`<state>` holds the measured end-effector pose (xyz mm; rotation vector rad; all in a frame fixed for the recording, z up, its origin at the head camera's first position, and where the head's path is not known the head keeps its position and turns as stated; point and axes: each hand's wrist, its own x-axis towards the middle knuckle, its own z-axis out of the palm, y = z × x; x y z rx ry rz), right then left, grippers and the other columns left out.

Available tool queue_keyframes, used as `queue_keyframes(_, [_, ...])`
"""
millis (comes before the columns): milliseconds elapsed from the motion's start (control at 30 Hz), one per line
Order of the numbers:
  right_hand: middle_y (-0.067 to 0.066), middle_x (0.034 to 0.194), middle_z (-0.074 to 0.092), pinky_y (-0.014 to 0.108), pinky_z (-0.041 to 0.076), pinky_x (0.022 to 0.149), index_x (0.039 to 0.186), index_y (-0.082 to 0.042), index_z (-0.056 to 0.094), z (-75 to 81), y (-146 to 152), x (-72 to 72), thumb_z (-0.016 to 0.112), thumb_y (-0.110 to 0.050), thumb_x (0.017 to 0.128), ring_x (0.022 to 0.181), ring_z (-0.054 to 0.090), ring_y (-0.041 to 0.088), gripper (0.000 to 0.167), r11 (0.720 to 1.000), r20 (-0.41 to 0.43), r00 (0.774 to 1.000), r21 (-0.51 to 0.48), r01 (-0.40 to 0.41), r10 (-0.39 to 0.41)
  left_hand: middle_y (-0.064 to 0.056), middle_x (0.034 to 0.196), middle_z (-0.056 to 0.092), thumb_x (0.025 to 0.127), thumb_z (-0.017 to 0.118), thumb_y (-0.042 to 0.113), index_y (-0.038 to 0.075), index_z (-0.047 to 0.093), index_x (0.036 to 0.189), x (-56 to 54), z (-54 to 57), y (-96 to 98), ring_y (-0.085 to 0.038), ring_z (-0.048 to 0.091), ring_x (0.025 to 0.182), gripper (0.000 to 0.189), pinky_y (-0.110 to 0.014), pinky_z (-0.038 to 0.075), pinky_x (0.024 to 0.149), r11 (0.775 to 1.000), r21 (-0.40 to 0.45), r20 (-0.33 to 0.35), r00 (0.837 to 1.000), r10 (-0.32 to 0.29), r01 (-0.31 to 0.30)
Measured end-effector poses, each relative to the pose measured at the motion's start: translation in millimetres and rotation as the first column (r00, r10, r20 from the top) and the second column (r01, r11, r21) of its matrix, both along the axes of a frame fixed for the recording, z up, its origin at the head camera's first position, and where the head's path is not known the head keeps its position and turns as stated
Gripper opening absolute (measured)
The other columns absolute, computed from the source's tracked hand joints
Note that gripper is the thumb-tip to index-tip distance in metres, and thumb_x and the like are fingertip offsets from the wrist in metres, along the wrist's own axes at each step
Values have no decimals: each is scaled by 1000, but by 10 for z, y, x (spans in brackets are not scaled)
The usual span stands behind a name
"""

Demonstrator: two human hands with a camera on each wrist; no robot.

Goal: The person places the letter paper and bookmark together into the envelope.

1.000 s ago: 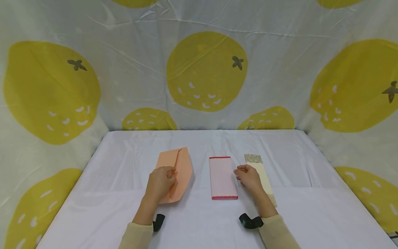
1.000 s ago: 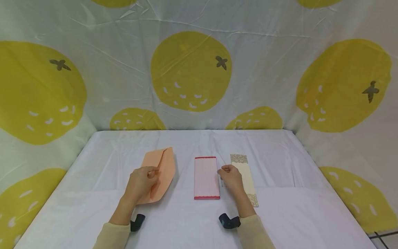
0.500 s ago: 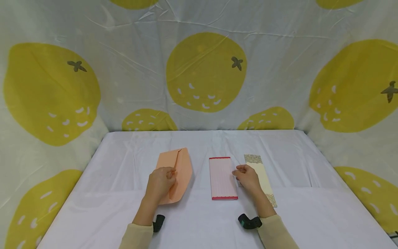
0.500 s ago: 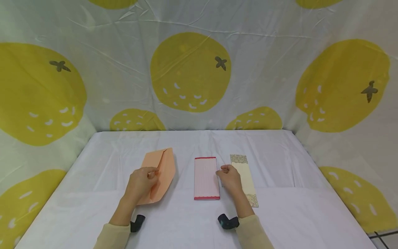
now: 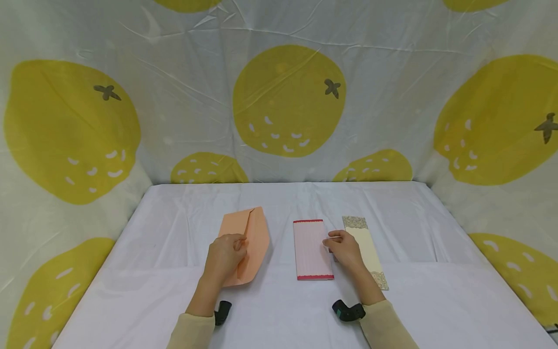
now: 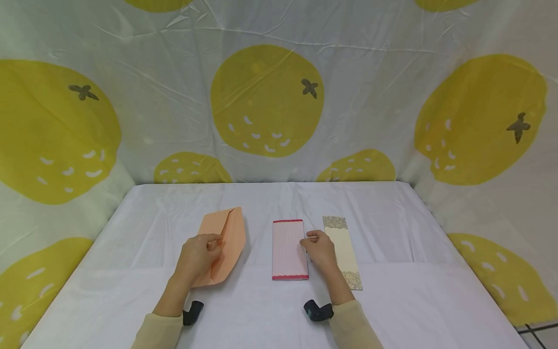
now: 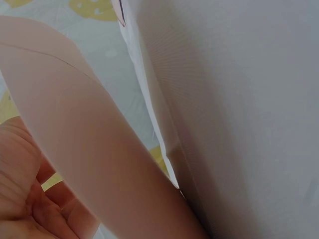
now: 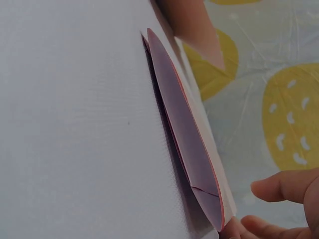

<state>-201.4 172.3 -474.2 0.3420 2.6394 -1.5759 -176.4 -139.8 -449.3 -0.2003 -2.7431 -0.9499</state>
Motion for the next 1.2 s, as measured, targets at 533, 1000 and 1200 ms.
queue_keyframes(533, [16, 93, 68, 27, 48, 53, 114, 5, 61, 2, -77, -11, 61, -7, 86, 71, 61, 19, 31, 1000, -41, 999, 20, -3, 4, -17, 102, 70, 78, 68, 2, 3, 75, 103, 0, 0, -8, -18, 53, 68, 26, -27, 40, 54, 1000, -9, 6, 1000, -3, 3])
queue_keyframes(1000, [9, 76, 67, 26, 46, 55, 115, 2, 62, -1, -70, -12, 61, -6, 88, 60, 56, 14, 29, 1000, -32, 999, 12, -3, 3, -15, 102, 71, 79, 67, 3, 3, 75, 103, 3, -15, -6, -19, 56, 71, 26, -28, 44, 56, 1000, -11, 13, 1000, -7, 7])
queue_keyframes(1200, [12, 81, 69, 26, 48, 54, 116, 3, 63, 8, -70, -13, 63, -5, 88, 60, 59, 15, 29, 999, -48, 999, -35, -16, 14, -15, 98, 71, 79, 69, 5, 3, 76, 100, -4, -29, -8, -22, 61, 75, 22, -32, 48, 60, 1000, -27, -40, 999, -10, 9])
